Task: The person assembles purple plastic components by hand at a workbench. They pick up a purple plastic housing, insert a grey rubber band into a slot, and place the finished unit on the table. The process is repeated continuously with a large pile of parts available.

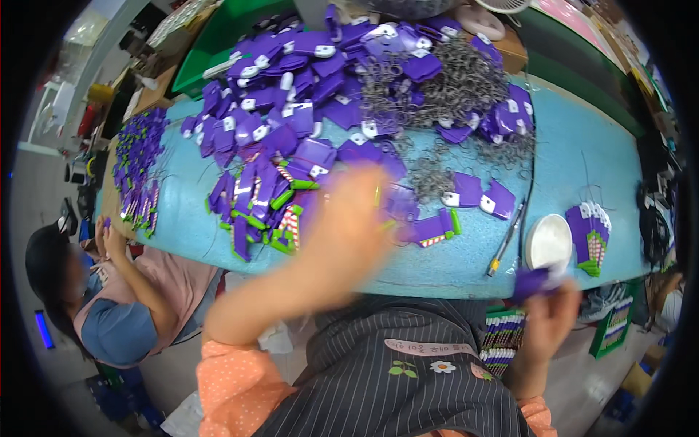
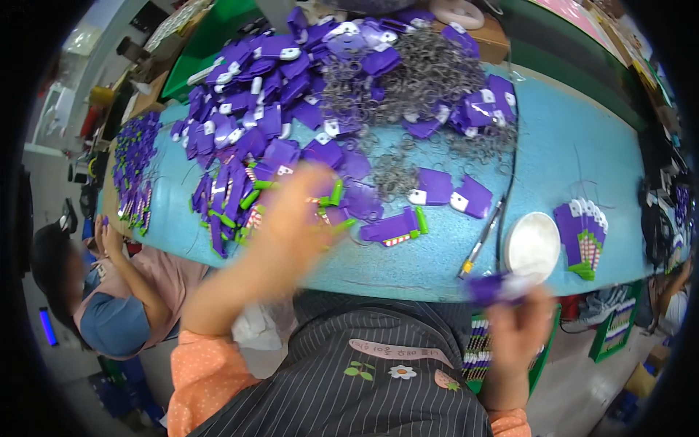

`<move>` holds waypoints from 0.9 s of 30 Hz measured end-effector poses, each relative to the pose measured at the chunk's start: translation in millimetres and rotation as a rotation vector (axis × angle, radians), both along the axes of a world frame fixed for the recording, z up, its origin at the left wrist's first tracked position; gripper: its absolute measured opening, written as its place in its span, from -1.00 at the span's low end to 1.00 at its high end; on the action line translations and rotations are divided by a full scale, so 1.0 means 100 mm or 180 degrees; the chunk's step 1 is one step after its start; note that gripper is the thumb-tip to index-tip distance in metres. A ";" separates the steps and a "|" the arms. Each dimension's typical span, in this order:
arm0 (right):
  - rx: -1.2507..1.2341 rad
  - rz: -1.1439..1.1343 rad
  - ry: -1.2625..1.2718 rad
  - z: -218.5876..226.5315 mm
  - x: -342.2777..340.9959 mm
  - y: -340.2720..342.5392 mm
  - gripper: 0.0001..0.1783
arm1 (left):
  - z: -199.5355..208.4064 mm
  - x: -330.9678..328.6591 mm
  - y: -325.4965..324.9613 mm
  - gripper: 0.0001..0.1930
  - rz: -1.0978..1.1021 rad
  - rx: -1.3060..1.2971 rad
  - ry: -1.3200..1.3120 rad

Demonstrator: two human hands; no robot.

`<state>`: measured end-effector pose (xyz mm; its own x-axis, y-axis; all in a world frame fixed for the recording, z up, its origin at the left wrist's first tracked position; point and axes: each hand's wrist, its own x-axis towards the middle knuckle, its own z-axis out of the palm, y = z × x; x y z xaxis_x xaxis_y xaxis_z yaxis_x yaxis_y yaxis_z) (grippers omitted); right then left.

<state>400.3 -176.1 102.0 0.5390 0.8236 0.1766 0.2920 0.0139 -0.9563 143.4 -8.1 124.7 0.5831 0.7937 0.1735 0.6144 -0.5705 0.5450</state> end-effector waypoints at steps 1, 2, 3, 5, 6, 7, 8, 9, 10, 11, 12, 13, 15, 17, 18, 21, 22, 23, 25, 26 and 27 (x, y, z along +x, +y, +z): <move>0.0474 -0.0441 -0.0053 0.13 0.17 0.17 -0.57 | 0.01 -0.10 0.39 -0.53 0.0434 0.0614 0.0287; 0.0702 -0.0829 -0.0161 0.14 0.49 0.22 -0.60 | 0.01 -0.27 0.69 -0.57 0.0488 0.1051 0.0401; 0.0927 -0.0941 -0.0237 0.18 0.76 0.30 -0.64 | -0.01 -0.39 0.88 -0.55 0.0608 0.0636 0.0893; 0.0833 -0.0813 -0.0430 0.10 1.29 0.33 -0.70 | 0.00 -0.43 0.99 -0.51 0.0746 0.0067 0.1617; 0.0648 -0.0733 -0.0469 0.03 1.43 0.35 -0.72 | -0.07 -0.42 1.03 -0.46 0.0855 -0.0175 0.1676; 0.0431 -0.0719 -0.0575 -0.02 1.45 0.42 -0.73 | -0.08 -0.40 1.03 -0.46 0.0920 -0.0114 0.1736; 0.0040 -0.0563 -0.0645 -0.08 1.55 0.41 -0.74 | -0.09 -0.35 1.03 -0.50 0.0764 -0.0151 0.1632; -0.0182 -0.0597 -0.0956 -0.19 1.59 0.42 -0.72 | -0.09 -0.32 1.04 -0.53 0.0620 -0.0177 0.1558; -0.0411 -0.0534 -0.1540 -0.28 1.60 0.43 -0.71 | -0.09 -0.33 1.05 -0.57 0.0675 -0.0083 0.1258; -0.0635 -0.0462 -0.2126 -0.33 1.61 0.43 -0.69 | -0.10 -0.34 1.06 -0.61 0.0734 0.0013 0.0955; -0.0683 -0.0468 -0.2867 -0.32 1.60 0.47 -0.66 | -0.10 -0.37 1.05 -0.64 0.0809 0.0110 0.0681; -0.0635 -0.0676 -0.3127 -0.31 1.60 0.47 -0.65 | 0.06 -0.33 0.97 -0.75 0.0929 0.0148 0.0409; -0.0531 -0.1115 -0.3613 -0.28 1.59 0.40 -0.62 | 0.12 -0.24 0.80 -0.81 0.1040 -0.0714 -0.1431; -0.0304 -0.1192 -0.3081 -0.19 1.33 0.43 -0.53 | 0.10 -0.14 0.38 -0.76 0.0773 -0.1680 -0.2374; -0.0149 -0.1066 -0.2716 -0.09 1.00 0.50 -0.49 | 0.02 -0.05 0.07 -0.72 0.0985 -0.2302 -0.2483; -0.0318 0.1423 -0.2423 0.27 -0.17 0.50 -0.22 | -0.22 0.22 -0.57 -0.79 0.0185 -0.1971 -0.1113; -0.0326 0.1901 -0.2357 0.25 -0.38 0.51 -0.18 | -0.21 0.30 -0.71 -0.79 0.0119 -0.2295 -0.1343; -0.0345 0.2343 -0.2284 0.20 -0.49 0.50 -0.15 | -0.29 0.31 -0.81 -0.69 -0.0042 -0.2374 -0.1410; -0.0384 0.2342 -0.1978 0.09 -0.47 0.53 -0.15 | -0.30 0.29 -0.85 -0.57 -0.0326 -0.2293 -0.1788; -0.0406 0.2346 -0.1823 0.04 -0.47 0.54 -0.15 | -0.34 0.26 -0.85 -0.54 -0.0425 -0.2436 -0.1740; -0.0434 0.2329 -0.1678 -0.02 -0.49 0.54 -0.16 | -0.40 0.20 -0.85 -0.51 -0.0509 -0.2580 -0.1687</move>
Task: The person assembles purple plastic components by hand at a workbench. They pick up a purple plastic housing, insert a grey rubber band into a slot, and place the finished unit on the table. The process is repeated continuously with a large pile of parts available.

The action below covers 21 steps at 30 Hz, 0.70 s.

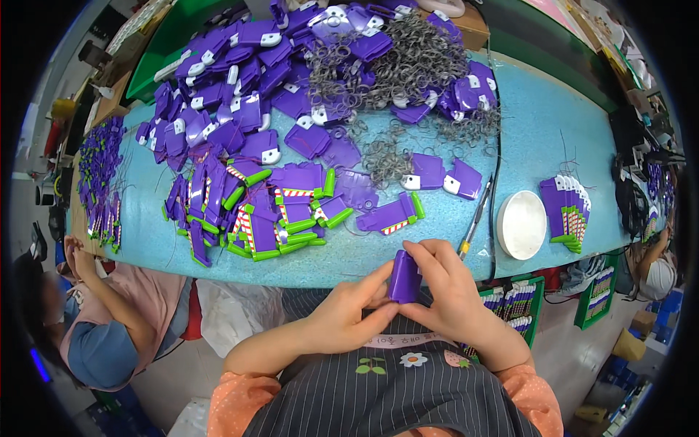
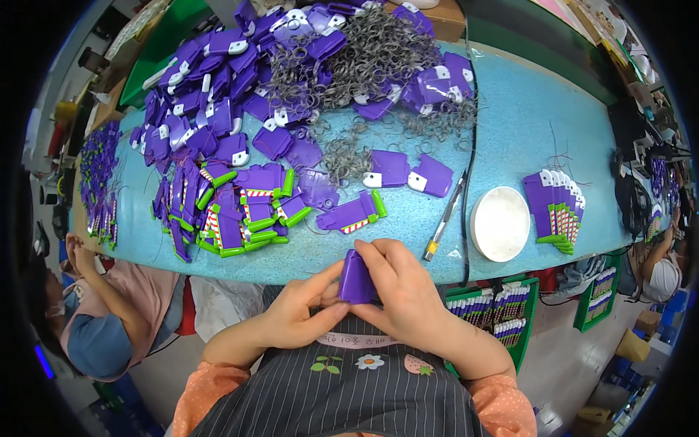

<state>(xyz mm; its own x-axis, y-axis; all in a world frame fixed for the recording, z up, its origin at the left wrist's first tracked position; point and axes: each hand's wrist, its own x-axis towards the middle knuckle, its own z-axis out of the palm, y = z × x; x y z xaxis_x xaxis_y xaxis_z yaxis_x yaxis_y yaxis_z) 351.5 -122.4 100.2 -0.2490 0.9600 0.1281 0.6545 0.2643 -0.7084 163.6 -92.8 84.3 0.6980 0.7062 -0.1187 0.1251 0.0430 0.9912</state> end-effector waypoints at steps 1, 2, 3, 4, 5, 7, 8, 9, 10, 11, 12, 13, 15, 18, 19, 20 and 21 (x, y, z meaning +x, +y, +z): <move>-0.0070 -0.0042 0.0121 -0.06 -0.02 -0.01 -0.17 | -0.04 -0.04 0.00 -0.48 -0.0129 -0.0113 0.0013; -0.0143 -0.0087 0.0242 -0.11 -0.05 -0.02 -0.18 | -0.05 -0.07 0.01 -0.48 -0.0193 -0.0075 0.0132; -0.0102 -0.0202 0.0267 -0.16 -0.08 -0.04 -0.17 | -0.05 -0.08 0.06 -0.48 -0.0270 -0.0021 0.0235; -0.0061 -0.0321 0.0292 -0.20 -0.12 -0.08 -0.16 | -0.05 -0.09 0.09 -0.48 -0.0351 0.0032 0.0336; -0.0022 -0.0443 0.0315 -0.22 -0.15 -0.10 -0.16 | -0.14 -0.10 0.08 -0.52 -0.0066 -0.0059 0.0288; -0.0014 -0.0536 0.0141 -0.22 -0.12 -0.11 -0.13 | -0.32 -0.07 0.09 -0.60 0.0516 -0.0233 0.0181; -0.0011 -0.0584 0.0051 -0.22 -0.09 -0.12 -0.11 | -0.33 -0.11 0.05 -0.65 0.0785 -0.0627 -0.0043; -0.0147 -0.0544 -0.0239 -0.20 -0.01 -0.04 -0.08 | -0.22 -0.15 0.07 -0.70 0.1051 -0.1012 -0.0268; -0.0100 -0.0575 -0.0229 -0.18 0.06 0.03 -0.09 | -0.16 -0.21 0.08 -0.74 0.1306 -0.1407 -0.0483; 0.0120 -0.0498 -0.0299 -0.11 0.08 0.11 -0.18 | -0.17 -0.28 0.12 -0.81 0.1184 -0.1426 -0.0565; 0.0350 -0.0402 -0.0352 -0.06 0.08 0.20 -0.28 | -0.17 -0.32 0.13 -0.78 0.1113 -0.1691 -0.0687; 0.0508 -0.0252 -0.0756 -0.09 0.07 0.29 -0.36 | -0.15 -0.33 0.14 -0.76 0.1008 -0.1956 -0.0798; 0.0827 0.0080 -0.1564 -0.17 0.01 0.49 -0.52 | -0.14 -0.33 0.10 -0.68 0.0739 -0.2231 -0.0842; 0.1050 0.0491 -0.1886 -0.22 -0.01 0.67 -0.63 | -0.20 -0.27 0.01 -0.69 0.0725 -0.2235 -0.0763; 0.1145 0.0500 -0.1816 -0.19 0.01 0.69 -0.67 | -0.24 -0.30 0.00 -0.66 0.0694 -0.2269 -0.0793; 0.1239 0.0505 -0.1746 -0.11 0.06 0.69 -0.70 | -0.24 -0.30 -0.02 -0.66 0.0851 -0.2223 -0.0865; 0.1347 0.0531 -0.1670 -0.04 0.10 0.71 -0.73 | -0.24 -0.31 -0.05 -0.65 0.1029 -0.2165 -0.0945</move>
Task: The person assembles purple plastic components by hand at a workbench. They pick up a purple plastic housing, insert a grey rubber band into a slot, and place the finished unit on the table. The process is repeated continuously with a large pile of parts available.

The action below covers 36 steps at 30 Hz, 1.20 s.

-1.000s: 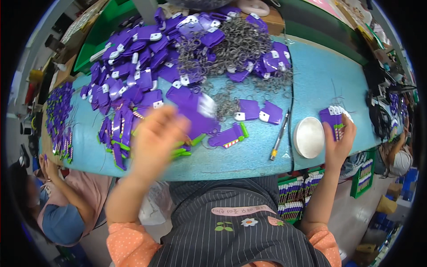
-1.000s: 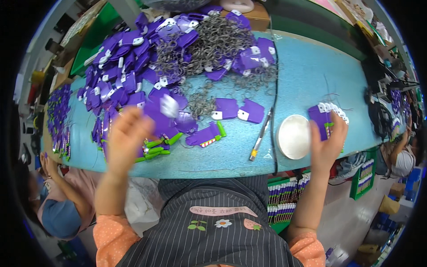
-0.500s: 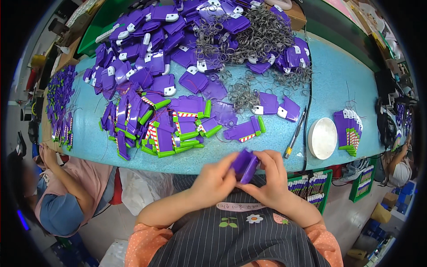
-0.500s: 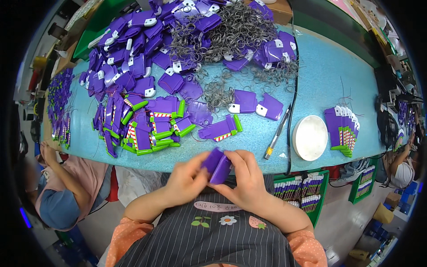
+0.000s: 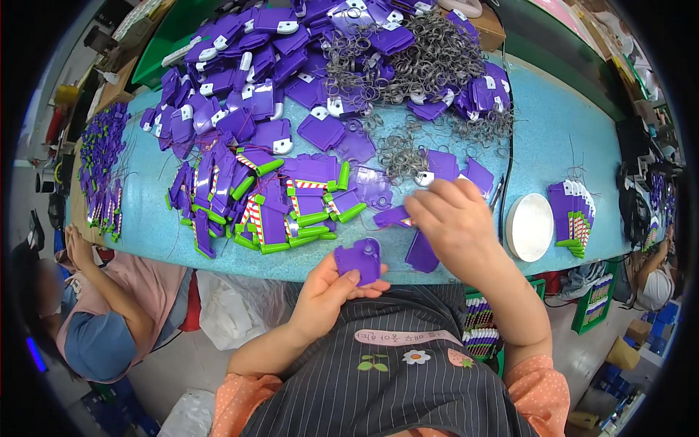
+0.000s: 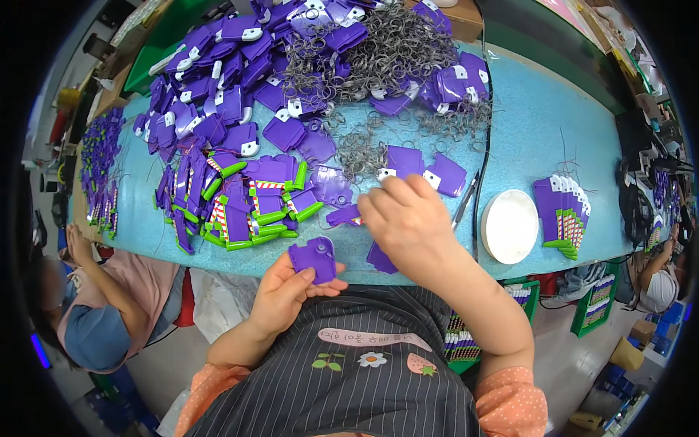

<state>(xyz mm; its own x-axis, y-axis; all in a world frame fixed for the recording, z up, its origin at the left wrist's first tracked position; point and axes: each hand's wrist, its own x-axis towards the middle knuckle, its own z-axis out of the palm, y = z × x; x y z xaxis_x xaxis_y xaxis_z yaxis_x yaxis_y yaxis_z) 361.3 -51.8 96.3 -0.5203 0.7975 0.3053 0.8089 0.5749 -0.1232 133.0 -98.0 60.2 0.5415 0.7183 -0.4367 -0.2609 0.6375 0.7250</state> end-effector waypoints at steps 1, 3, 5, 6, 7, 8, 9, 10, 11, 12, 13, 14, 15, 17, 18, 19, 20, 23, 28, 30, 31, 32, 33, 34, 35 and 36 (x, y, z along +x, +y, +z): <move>-0.0379 -0.0277 0.0532 0.12 0.02 -0.06 -0.76 | -0.01 -0.01 -0.03 -0.64 0.0203 0.0023 -0.0016; -0.1148 -0.0830 0.1593 0.35 0.01 -0.35 -0.82 | 0.09 0.07 -0.09 -0.64 0.0334 0.0190 -0.0202; -0.1992 -0.0789 0.2352 0.24 -0.05 -0.58 -0.86 | 0.15 0.21 -0.12 -0.63 0.0426 0.0390 -0.0346; -0.2402 -0.0788 0.2725 0.17 -0.09 -0.69 -0.87 | 0.16 0.29 -0.12 -0.63 0.0465 0.0501 -0.0411; -0.3223 -0.1134 0.3247 0.09 -0.17 -0.79 -0.85 | 0.16 0.34 -0.12 -0.62 0.0503 0.0607 -0.0472; -0.3449 -0.1190 0.3588 -0.01 -0.24 -0.88 -0.85 | 0.16 0.34 -0.08 -0.64 0.0270 0.0667 -0.0331; -0.3699 -0.1210 0.3917 -0.07 -0.29 -0.92 -0.85 | 0.16 0.33 -0.09 -0.64 0.0172 0.0644 -0.0297; -0.3775 -0.1074 0.3634 0.00 -0.27 -0.91 -0.82 | 0.16 0.31 -0.09 -0.65 0.0071 0.0619 -0.0263; -0.3534 -0.1031 0.3499 -0.02 -0.20 -0.90 -0.81 | 0.16 0.29 -0.09 -0.66 -0.0031 0.0592 -0.0230; -0.3316 -0.0954 0.3355 -0.06 -0.11 -0.88 -0.80 | 0.16 0.22 -0.11 -0.65 -0.0179 0.0500 -0.0211; -0.3068 -0.0899 0.3218 -0.07 -0.03 -0.86 -0.79 | 0.18 0.14 -0.11 -0.65 -0.0355 0.0421 -0.0205; -0.3323 -0.1467 0.4071 -0.05 0.02 -0.79 -0.72 | 0.20 0.10 -0.11 -0.64 -0.0527 0.0341 -0.0198; -0.3455 -0.1474 0.4326 -0.02 0.07 -0.68 -0.66 | 0.19 0.09 -0.14 -0.64 -0.0794 0.0274 -0.0210; -0.3774 -0.1380 0.4494 0.04 -0.02 -0.50 -0.62 | 0.15 0.09 -0.15 -0.65 -0.1383 0.0131 -0.0234; -0.3815 -0.1366 0.4587 0.04 -0.12 -0.40 -0.63 | 0.18 0.14 -0.13 -0.66 -0.1568 0.0013 -0.0159; -0.3840 -0.1367 0.4688 0.03 -0.23 -0.31 -0.63 | 0.16 0.19 -0.11 -0.67 -0.1623 -0.0101 -0.0198; -0.3862 -0.1368 0.4791 0.04 -0.28 -0.26 -0.64 | 0.12 0.23 -0.09 -0.68 -0.1681 -0.0214 -0.0238; -0.3141 -0.1082 0.4070 0.24 -0.33 -0.18 -0.68 | -0.01 0.25 -0.13 -0.71 -0.1151 -0.0373 -0.0259; -0.0937 -0.0924 0.2552 0.35 -0.31 -0.51 -0.87 | 0.07 0.06 -0.05 -0.67 0.0120 -0.0072 -0.0298; -0.0522 -0.0893 0.2518 0.18 -0.36 -0.56 -0.91 | 0.21 0.09 -0.07 -0.67 0.0245 0.0161 -0.0369; -0.0308 -0.0879 0.2494 0.10 -0.38 -0.58 -0.92 | 0.27 0.14 -0.11 -0.66 0.0279 0.0227 -0.0417; -0.0250 -0.0878 0.2647 0.05 -0.41 -0.58 -0.90 | 0.29 0.17 -0.14 -0.66 0.0315 0.0294 -0.0464; -0.0346 -0.0925 0.2820 0.04 -0.44 -0.61 -0.88 | 0.29 0.18 -0.15 -0.66 0.0279 0.0379 -0.0418; -0.0444 -0.0973 0.2992 0.04 -0.47 -0.65 -0.87 | 0.29 0.19 -0.17 -0.65 0.0243 0.0464 -0.0372; -0.0542 -0.1019 0.3164 0.03 -0.49 -0.68 -0.85 | 0.29 0.19 -0.19 -0.65 0.0207 0.0548 -0.0327; -0.0418 -0.1034 0.3135 -0.01 -0.50 -0.68 -0.84 | 0.29 0.20 -0.21 -0.65 0.0206 0.0634 -0.0249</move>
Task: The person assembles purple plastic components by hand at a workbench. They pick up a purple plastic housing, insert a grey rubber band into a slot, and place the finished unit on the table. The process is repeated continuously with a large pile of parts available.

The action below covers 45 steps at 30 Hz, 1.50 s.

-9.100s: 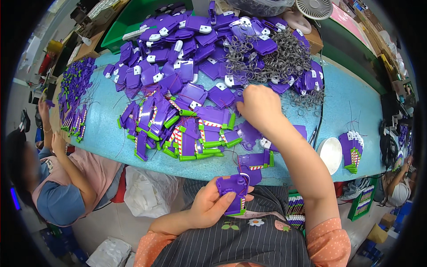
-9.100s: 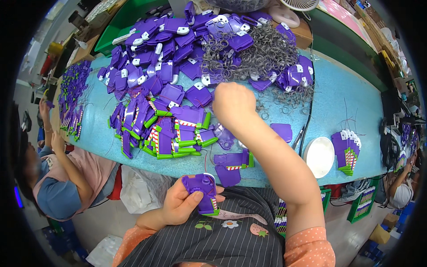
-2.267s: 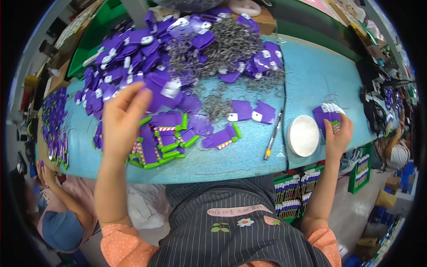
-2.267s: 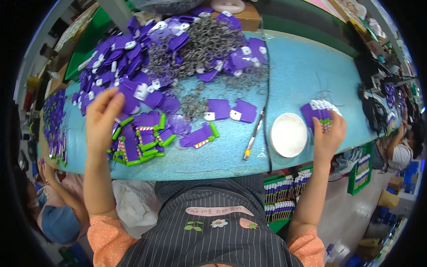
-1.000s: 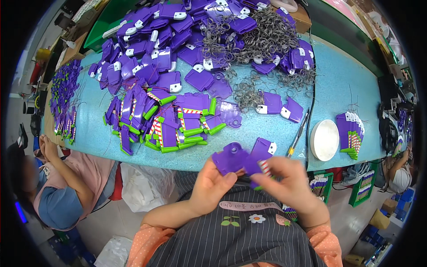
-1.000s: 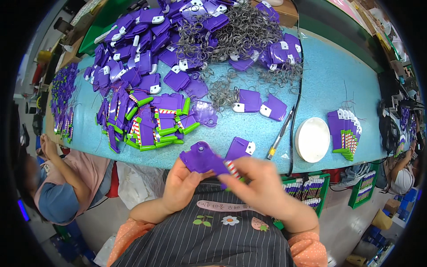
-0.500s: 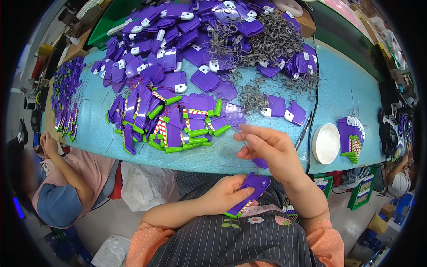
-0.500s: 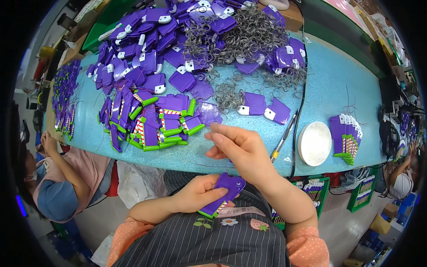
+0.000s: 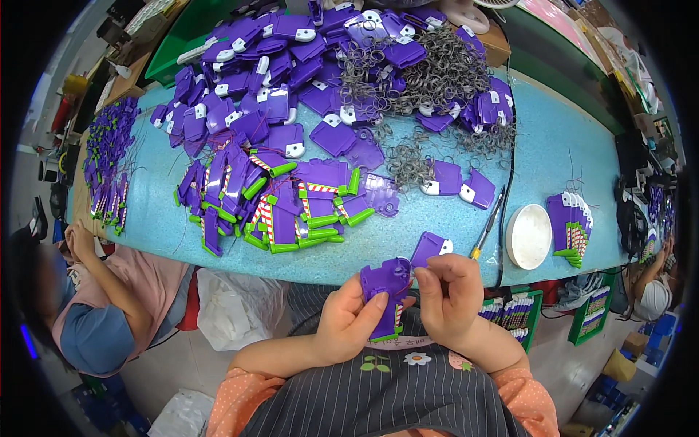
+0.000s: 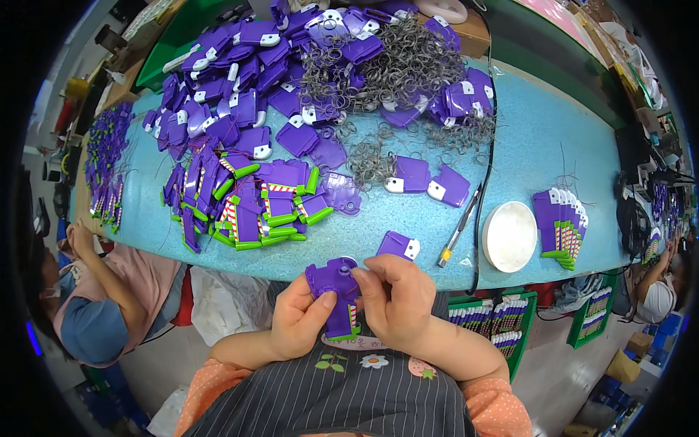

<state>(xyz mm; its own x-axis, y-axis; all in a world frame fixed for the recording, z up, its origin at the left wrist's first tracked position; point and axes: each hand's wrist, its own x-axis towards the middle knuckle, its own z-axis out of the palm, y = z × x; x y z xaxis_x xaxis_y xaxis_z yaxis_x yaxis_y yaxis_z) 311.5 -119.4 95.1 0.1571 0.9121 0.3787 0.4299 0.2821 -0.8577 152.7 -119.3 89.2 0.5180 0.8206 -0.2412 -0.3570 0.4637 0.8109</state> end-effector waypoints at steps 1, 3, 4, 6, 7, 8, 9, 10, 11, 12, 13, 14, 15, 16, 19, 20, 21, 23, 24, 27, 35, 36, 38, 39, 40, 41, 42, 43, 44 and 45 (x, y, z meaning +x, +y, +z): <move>0.0092 -0.0065 -0.0051 -0.05 -0.01 0.01 -0.83 | 0.00 0.00 -0.02 -0.65 0.0010 0.0083 0.0080; 0.0138 -0.0136 -0.0068 -0.08 -0.02 0.01 -0.82 | -0.02 -0.01 -0.06 -0.66 -0.0028 0.0263 0.0282; 0.0092 -0.0143 -0.0034 -0.09 -0.03 0.01 -0.82 | -0.06 -0.03 -0.07 -0.67 -0.0077 0.0360 0.0405; 0.0100 -0.0116 -0.0170 -0.09 -0.02 0.01 -0.83 | -0.07 -0.03 -0.08 -0.69 -0.0067 0.0486 0.0545; 0.0154 -0.0083 -0.0339 -0.09 -0.01 0.01 -0.83 | -0.07 -0.02 -0.09 -0.69 -0.0007 0.0515 0.0561; 0.0208 -0.0050 -0.0508 -0.09 0.01 0.01 -0.84 | -0.07 -0.01 -0.09 -0.70 0.0052 0.0544 0.0578; 0.0322 0.0087 -0.0651 -0.10 0.03 0.02 -0.83 | -0.08 -0.02 -0.09 -0.70 0.0047 0.0557 0.0604; 0.0436 0.0225 -0.0793 -0.10 0.05 0.04 -0.83 | -0.10 -0.03 -0.09 -0.71 0.0042 0.0571 0.0630; 0.0550 0.0362 -0.0935 -0.10 0.06 0.05 -0.83 | -0.11 -0.04 -0.08 -0.71 0.0037 0.0584 0.0656; 0.0516 0.0426 -0.0948 -0.10 0.06 0.05 -0.82 | -0.12 -0.05 -0.08 -0.71 0.0015 0.0605 0.0684; 0.0481 0.0489 -0.0962 -0.10 0.07 0.04 -0.81 | -0.13 -0.05 -0.07 -0.71 -0.0008 0.0626 0.0712; 0.0446 0.0552 -0.0975 -0.09 0.07 0.04 -0.80 | -0.14 -0.05 -0.07 -0.72 -0.0031 0.0647 0.0741; 0.0467 0.0557 -0.1024 -0.11 0.08 0.05 -0.80 | -0.14 -0.05 -0.06 -0.72 -0.0035 0.0582 0.0681; 0.0489 0.0562 -0.1074 -0.13 0.08 0.05 -0.79 | -0.13 -0.04 -0.05 -0.72 -0.0040 0.0518 0.0621; 0.0398 0.0683 -0.1289 -0.10 0.12 0.08 -0.79 | -0.12 -0.06 -0.03 -0.71 -0.0073 0.0373 0.0541; 0.0341 0.0740 -0.1373 -0.08 0.14 0.09 -0.80 | -0.12 -0.07 -0.02 -0.71 -0.0088 0.0332 0.0531; 0.0310 0.0802 -0.1337 -0.06 0.16 0.09 -0.81 | -0.10 -0.07 -0.01 -0.70 -0.0078 0.0329 0.0493; 0.0249 0.0925 -0.1265 -0.04 0.20 0.10 -0.82 | -0.07 -0.05 0.02 -0.69 -0.0060 0.0323 0.0418; 0.0283 0.0870 -0.1112 -0.01 0.21 0.10 -0.82 | -0.05 -0.04 0.03 -0.68 -0.0054 0.0239 0.0389; 0.0280 0.0810 -0.0854 0.06 0.22 0.11 -0.82 | -0.03 -0.02 0.03 -0.67 -0.0105 0.0071 0.0330; -0.0136 0.0708 -0.0963 0.00 0.19 0.09 -0.82 | -0.08 -0.04 -0.01 -0.66 -0.0278 0.0363 0.0513; -0.0212 0.0739 -0.0920 0.00 0.20 0.09 -0.83 | -0.10 -0.04 -0.02 -0.66 -0.0274 0.0374 0.0511; -0.0363 0.0794 -0.0834 0.01 0.23 0.09 -0.84 | -0.13 -0.03 -0.03 -0.67 -0.0272 0.0398 0.0507; -0.0363 0.0860 -0.0909 0.02 0.25 0.10 -0.85 | -0.13 -0.02 -0.03 -0.67 -0.0249 0.0350 0.0502; -0.0363 0.0927 -0.0984 0.03 0.29 0.11 -0.85 | -0.12 -0.01 -0.04 -0.67 -0.0226 0.0303 0.0498; -0.0362 0.0994 -0.1059 0.04 0.31 0.12 -0.86 | -0.11 0.00 -0.03 -0.67 -0.0203 0.0256 0.0493; -0.0395 0.1039 -0.1026 0.05 0.35 0.13 -0.86 | -0.11 -0.01 -0.01 -0.67 -0.0428 0.0202 0.0563; -0.0429 0.1085 -0.0992 0.05 0.38 0.13 -0.86 | -0.10 -0.05 0.02 -0.67 -0.0651 0.0148 0.0633; -0.0461 0.1132 -0.0957 0.06 0.40 0.13 -0.86 | -0.10 -0.07 0.04 -0.66 -0.0874 0.0095 0.0702; -0.0491 0.1116 -0.0971 0.06 0.40 0.13 -0.86 | -0.10 -0.06 0.05 -0.66 -0.0880 0.0072 0.0667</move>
